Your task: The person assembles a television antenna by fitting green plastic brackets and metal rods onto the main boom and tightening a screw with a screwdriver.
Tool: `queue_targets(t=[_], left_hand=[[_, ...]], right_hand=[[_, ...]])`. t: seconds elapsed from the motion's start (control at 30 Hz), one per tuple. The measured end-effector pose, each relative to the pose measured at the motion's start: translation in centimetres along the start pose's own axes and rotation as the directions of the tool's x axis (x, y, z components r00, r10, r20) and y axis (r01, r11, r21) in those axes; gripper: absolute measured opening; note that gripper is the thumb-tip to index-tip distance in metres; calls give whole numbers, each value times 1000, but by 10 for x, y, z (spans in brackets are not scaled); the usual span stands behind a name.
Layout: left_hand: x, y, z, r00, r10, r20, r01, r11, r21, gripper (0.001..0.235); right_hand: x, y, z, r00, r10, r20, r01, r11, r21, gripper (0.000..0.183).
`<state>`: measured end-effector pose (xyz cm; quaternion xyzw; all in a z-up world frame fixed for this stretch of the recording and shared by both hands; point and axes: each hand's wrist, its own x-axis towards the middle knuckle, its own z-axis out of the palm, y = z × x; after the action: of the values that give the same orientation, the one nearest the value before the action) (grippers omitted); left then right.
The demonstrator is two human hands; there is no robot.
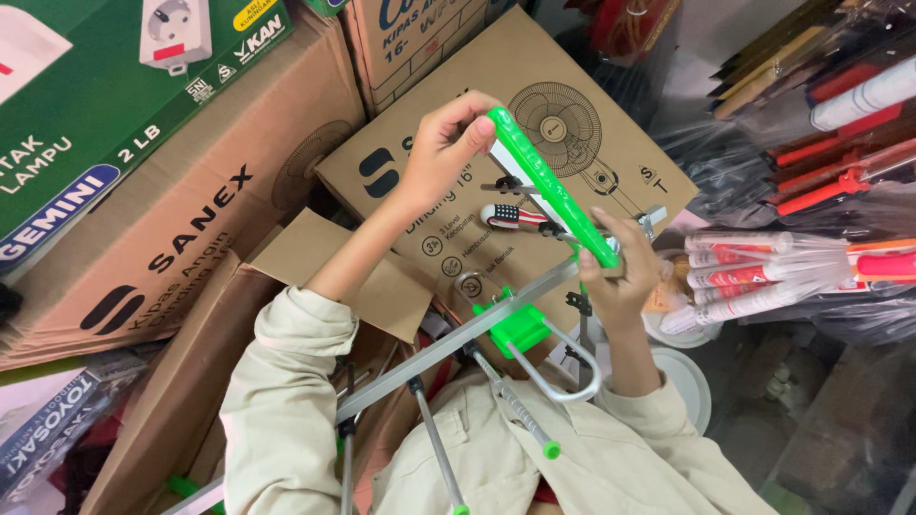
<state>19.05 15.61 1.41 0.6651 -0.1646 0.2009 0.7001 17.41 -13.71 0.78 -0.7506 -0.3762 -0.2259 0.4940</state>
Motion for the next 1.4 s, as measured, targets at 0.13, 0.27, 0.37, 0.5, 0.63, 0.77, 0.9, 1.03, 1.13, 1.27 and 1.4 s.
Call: queue_targets(t=[0.13, 0.27, 0.37, 0.5, 0.63, 0.77, 0.9, 1.03, 1.13, 1.27, 1.4], left_hand=[[1, 30, 4, 999, 41, 24, -42, 996, 74, 36], [8, 99, 4, 905, 399, 144, -399, 685, 610, 53], [13, 142, 13, 789, 364, 495, -608, 352, 711, 54], [10, 148, 48, 757, 148, 637, -653, 133, 746, 40], [19, 132, 62, 785, 17, 619, -615, 142, 776, 22], [27, 128, 59, 780, -28, 625, -605, 219, 766, 13], [32, 131, 52, 769, -49, 637, -585, 346, 733, 13], [34, 129, 50, 775, -25, 632, -597, 302, 744, 12], [34, 127, 52, 786, 18, 618, -600, 267, 754, 13], [33, 128, 51, 794, -7, 607, -574, 317, 755, 14], [31, 129, 51, 788, 4, 616, -585, 320, 745, 16]], right_hand=[[-3, 14, 12, 989, 42, 143, -78, 962, 261, 43], [-8, 21, 13, 992, 42, 118, -71, 965, 253, 48], [-6, 20, 10, 992, 36, 120, -66, 964, 258, 48], [1, 18, 8, 992, 19, 127, -56, 953, 298, 46], [4, 17, 9, 995, -14, 99, -6, 979, 201, 51], [3, 16, 7, 997, -24, 75, 11, 987, 161, 57], [2, 17, 6, 998, -50, 32, 47, 994, 95, 58], [-1, 11, 3, 999, -9, -41, 12, 998, 55, 41], [-1, 8, 0, 994, 57, -88, -48, 994, 96, 28], [-3, 7, -3, 994, 72, -76, -61, 988, 143, 27], [-4, 6, -4, 993, 89, -71, -71, 972, 226, 31]])
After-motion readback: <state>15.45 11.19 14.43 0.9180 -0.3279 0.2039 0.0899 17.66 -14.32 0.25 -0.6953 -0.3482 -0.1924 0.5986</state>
